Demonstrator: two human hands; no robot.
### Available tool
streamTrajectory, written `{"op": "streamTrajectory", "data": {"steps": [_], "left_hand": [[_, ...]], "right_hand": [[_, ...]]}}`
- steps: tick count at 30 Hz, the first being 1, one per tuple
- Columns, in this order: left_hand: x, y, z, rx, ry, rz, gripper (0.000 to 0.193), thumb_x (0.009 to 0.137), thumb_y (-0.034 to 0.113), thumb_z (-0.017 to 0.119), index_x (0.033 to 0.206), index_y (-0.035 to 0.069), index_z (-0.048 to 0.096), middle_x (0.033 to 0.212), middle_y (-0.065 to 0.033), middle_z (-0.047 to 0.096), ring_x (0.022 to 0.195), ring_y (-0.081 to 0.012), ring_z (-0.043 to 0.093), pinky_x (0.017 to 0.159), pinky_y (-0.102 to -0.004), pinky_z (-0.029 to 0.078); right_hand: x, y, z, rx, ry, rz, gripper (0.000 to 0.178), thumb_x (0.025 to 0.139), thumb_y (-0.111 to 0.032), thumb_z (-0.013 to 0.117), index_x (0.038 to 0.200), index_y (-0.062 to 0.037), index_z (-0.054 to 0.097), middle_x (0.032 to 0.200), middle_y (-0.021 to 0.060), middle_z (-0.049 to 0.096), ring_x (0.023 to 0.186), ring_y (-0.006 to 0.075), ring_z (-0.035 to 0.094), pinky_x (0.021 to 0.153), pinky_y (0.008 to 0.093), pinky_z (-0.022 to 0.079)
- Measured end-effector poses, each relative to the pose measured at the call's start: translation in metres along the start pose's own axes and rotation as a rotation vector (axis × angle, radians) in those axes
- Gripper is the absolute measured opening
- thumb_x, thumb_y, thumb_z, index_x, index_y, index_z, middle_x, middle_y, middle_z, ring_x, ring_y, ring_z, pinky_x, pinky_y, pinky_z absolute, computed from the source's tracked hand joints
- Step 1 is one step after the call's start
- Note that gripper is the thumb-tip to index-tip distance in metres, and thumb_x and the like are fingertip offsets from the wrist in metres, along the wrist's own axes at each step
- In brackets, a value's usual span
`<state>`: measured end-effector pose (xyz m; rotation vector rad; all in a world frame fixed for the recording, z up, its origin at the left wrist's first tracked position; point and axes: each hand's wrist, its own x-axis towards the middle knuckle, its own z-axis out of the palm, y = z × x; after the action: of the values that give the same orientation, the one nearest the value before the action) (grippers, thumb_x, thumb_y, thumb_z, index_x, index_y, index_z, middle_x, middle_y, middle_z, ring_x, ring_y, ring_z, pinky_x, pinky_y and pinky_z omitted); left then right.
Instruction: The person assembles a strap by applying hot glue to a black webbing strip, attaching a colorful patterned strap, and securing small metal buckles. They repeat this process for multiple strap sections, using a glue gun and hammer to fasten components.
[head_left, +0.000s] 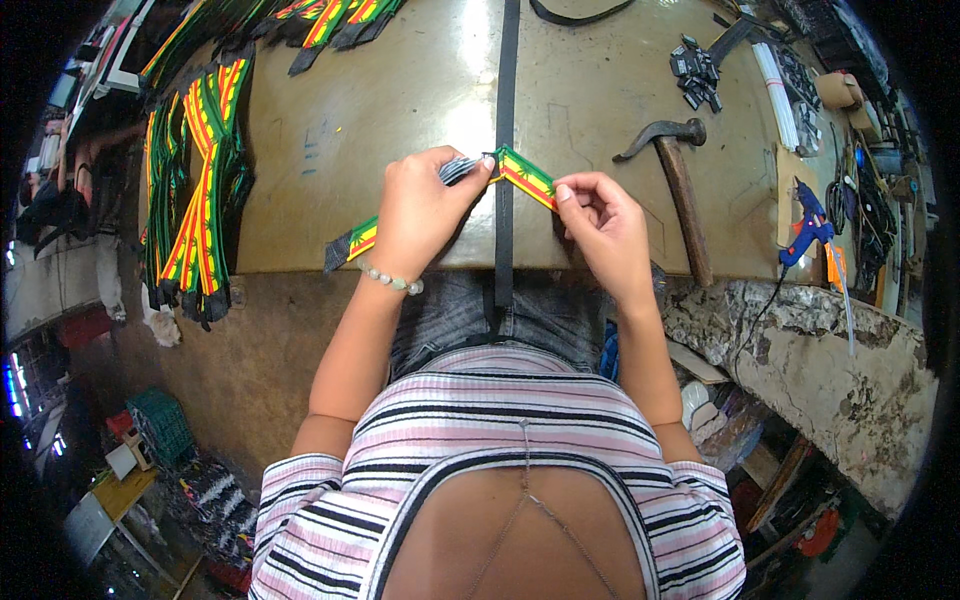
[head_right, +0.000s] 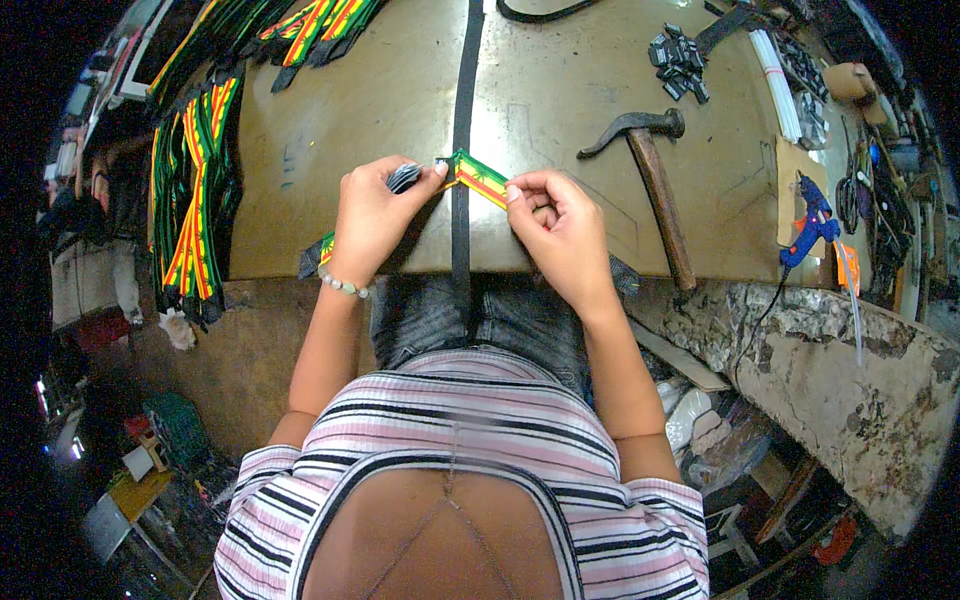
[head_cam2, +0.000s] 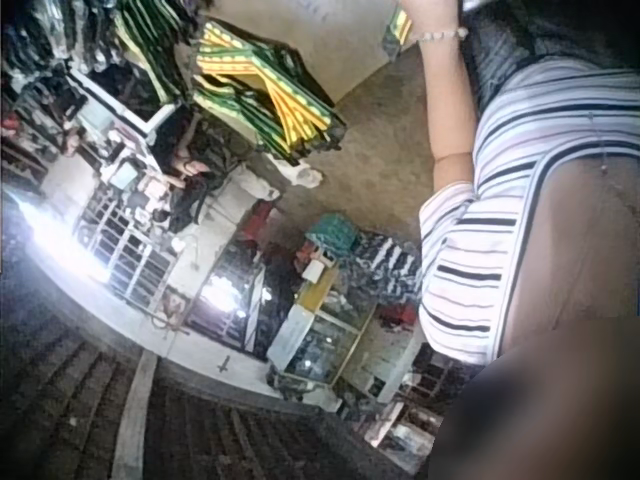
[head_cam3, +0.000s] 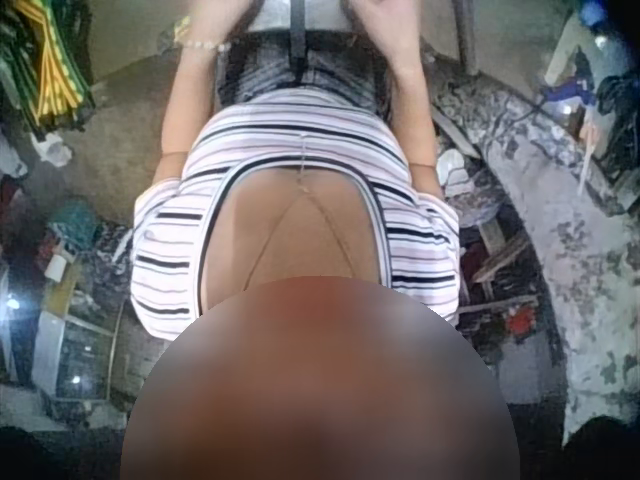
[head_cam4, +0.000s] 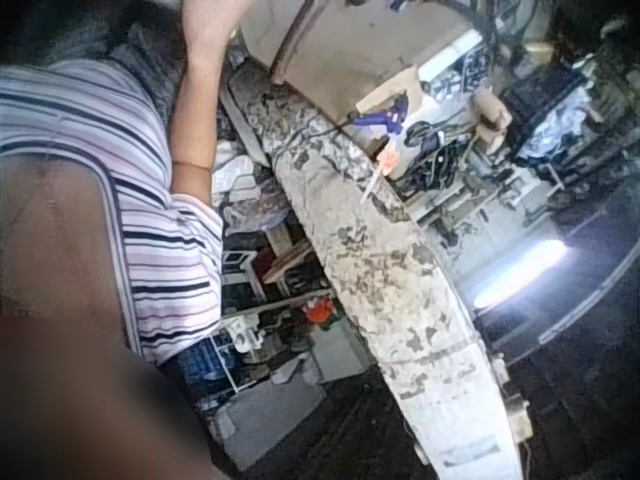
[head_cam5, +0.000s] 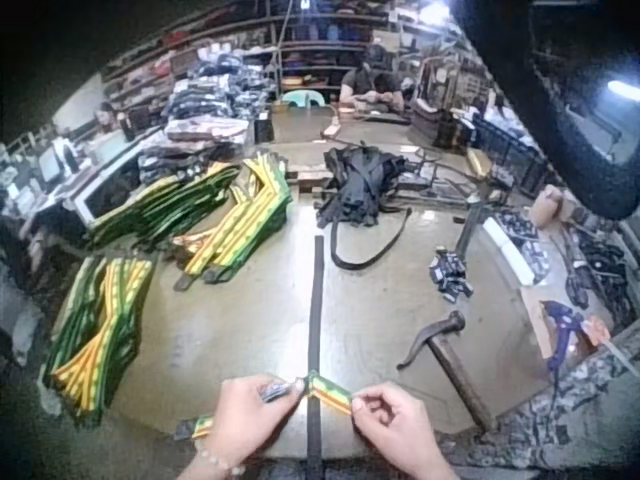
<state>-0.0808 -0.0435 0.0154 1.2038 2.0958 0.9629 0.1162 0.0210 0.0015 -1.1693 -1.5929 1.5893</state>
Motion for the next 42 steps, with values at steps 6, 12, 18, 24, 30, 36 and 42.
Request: {"op": "streamTrajectory", "data": {"steps": [6, 12, 18, 24, 30, 36, 42], "left_hand": [[0.001, -0.002, 0.002, 0.023, 0.020, 0.041, 0.028, 0.080, 0.024, 0.081, 0.087, -0.001, 0.071, 0.072, -0.0075, 0.068, 0.067, -0.0099, 0.060, 0.064, -0.0283, 0.050], [0.003, -0.005, 0.004, -0.060, 0.010, 0.099, 0.024, 0.079, 0.022, 0.081, 0.092, 0.003, 0.072, 0.077, -0.0128, 0.070, 0.068, -0.0198, 0.066, 0.065, -0.0315, 0.052], [0.004, -0.005, 0.006, -0.011, 0.026, 0.115, 0.024, 0.078, 0.025, 0.081, 0.092, 0.007, 0.073, 0.075, -0.0150, 0.070, 0.066, -0.0271, 0.068, 0.064, -0.0350, 0.053], [-0.002, -0.012, 0.008, -0.074, 0.134, 0.223, 0.020, 0.080, 0.022, 0.079, 0.096, 0.010, 0.075, 0.080, -0.0141, 0.068, 0.074, -0.0304, 0.066, 0.068, -0.0373, 0.052], [-0.004, -0.018, 0.009, 0.008, 0.098, 0.256, 0.019, 0.078, 0.016, 0.078, 0.096, 0.013, 0.076, 0.080, -0.0127, 0.065, 0.075, -0.0302, 0.064, 0.069, -0.0387, 0.051], [-0.004, -0.020, 0.008, 0.059, 0.103, 0.276, 0.018, 0.079, 0.019, 0.079, 0.096, 0.013, 0.076, 0.078, -0.0125, 0.066, 0.073, -0.0287, 0.065, 0.067, -0.0367, 0.051], [-0.003, -0.020, 0.008, 0.026, 0.104, 0.283, 0.017, 0.079, 0.019, 0.079, 0.095, 0.014, 0.076, 0.076, -0.0125, 0.064, 0.070, -0.0292, 0.064, 0.064, -0.0383, 0.050]], "right_hand": [[-0.001, 0.008, 0.002, -0.085, 0.025, -0.089, 0.013, 0.091, -0.008, 0.068, 0.097, 0.0035, 0.067, 0.086, 0.0034, 0.061, 0.070, 0.0041, 0.055, 0.060, 0.0199, 0.047], [0.000, 0.005, 0.003, -0.191, 0.003, -0.218, 0.011, 0.090, -0.006, 0.068, 0.096, 0.0034, 0.067, 0.084, 0.0051, 0.061, 0.067, 0.0054, 0.056, 0.060, 0.0208, 0.047], [-0.013, -0.004, -0.003, -0.480, -0.277, -0.500, 0.023, 0.081, -0.003, 0.071, 0.104, -0.0028, 0.067, 0.096, 0.0089, 0.059, 0.085, 0.0197, 0.060, 0.072, 0.0299, 0.050], [-0.029, 0.004, 0.008, -0.839, -0.433, -0.839, 0.042, 0.073, -0.011, 0.077, 0.114, -0.0104, 0.064, 0.111, 0.0095, 0.052, 0.102, 0.0294, 0.053, 0.084, 0.0399, 0.047], [-0.001, -0.007, 0.007, -0.826, -0.468, -0.850, 0.028, 0.081, -0.008, 0.061, 0.109, -0.0059, 0.061, 0.104, 0.0118, 0.054, 0.093, 0.0299, 0.058, 0.077, 0.0380, 0.051], [0.055, -0.042, 0.003, -0.626, -0.406, -0.722, 0.018, 0.083, 0.001, 0.069, 0.101, -0.0006, 0.067, 0.093, 0.0133, 0.063, 0.086, 0.0284, 0.069, 0.073, 0.0349, 0.056], [0.093, -0.035, 0.014, -0.393, -0.519, -0.221, 0.010, 0.092, -0.003, 0.065, 0.099, 0.0044, 0.068, 0.088, 0.0074, 0.062, 0.062, 0.0106, 0.066, 0.057, 0.0239, 0.054]]}}
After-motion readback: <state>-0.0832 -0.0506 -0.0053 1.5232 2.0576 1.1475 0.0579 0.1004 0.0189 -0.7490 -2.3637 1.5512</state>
